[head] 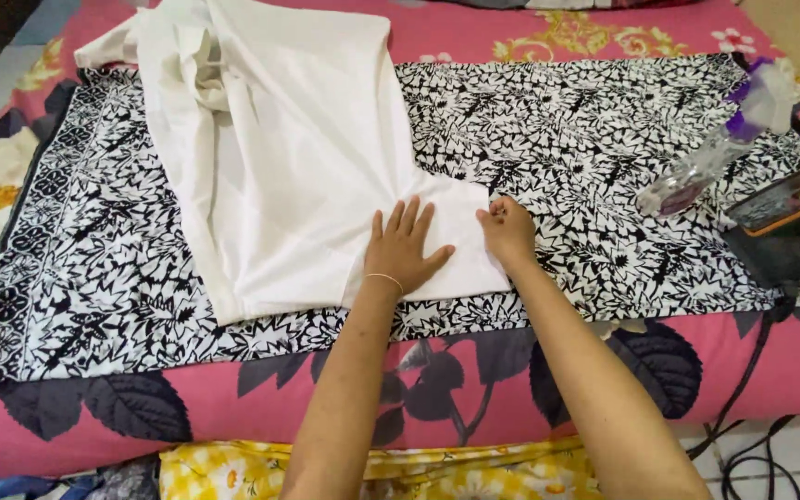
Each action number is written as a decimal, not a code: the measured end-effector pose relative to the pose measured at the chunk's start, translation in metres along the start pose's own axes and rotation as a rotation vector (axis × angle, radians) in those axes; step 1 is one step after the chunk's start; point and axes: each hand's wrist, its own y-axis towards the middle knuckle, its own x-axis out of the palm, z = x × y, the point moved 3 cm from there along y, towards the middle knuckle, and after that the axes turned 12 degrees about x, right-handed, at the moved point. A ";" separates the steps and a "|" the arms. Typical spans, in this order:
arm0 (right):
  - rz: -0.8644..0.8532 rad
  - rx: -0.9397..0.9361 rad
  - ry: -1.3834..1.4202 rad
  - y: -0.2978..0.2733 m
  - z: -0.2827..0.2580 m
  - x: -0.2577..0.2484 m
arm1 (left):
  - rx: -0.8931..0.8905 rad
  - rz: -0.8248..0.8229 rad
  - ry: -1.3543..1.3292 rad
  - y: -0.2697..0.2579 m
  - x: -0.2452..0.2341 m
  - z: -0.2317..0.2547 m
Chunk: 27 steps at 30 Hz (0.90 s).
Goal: Iron a white t-shirt on a bed and then fold it neatly.
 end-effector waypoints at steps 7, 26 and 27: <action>0.076 0.097 -0.076 -0.010 -0.021 -0.013 | 0.010 0.020 0.000 -0.002 -0.004 0.003; 0.123 -0.477 -0.550 -0.066 -0.070 0.014 | -0.056 0.109 -0.096 0.029 0.002 0.014; 0.032 -0.449 -0.427 -0.060 -0.064 0.028 | -0.048 0.039 -0.023 0.031 0.002 0.014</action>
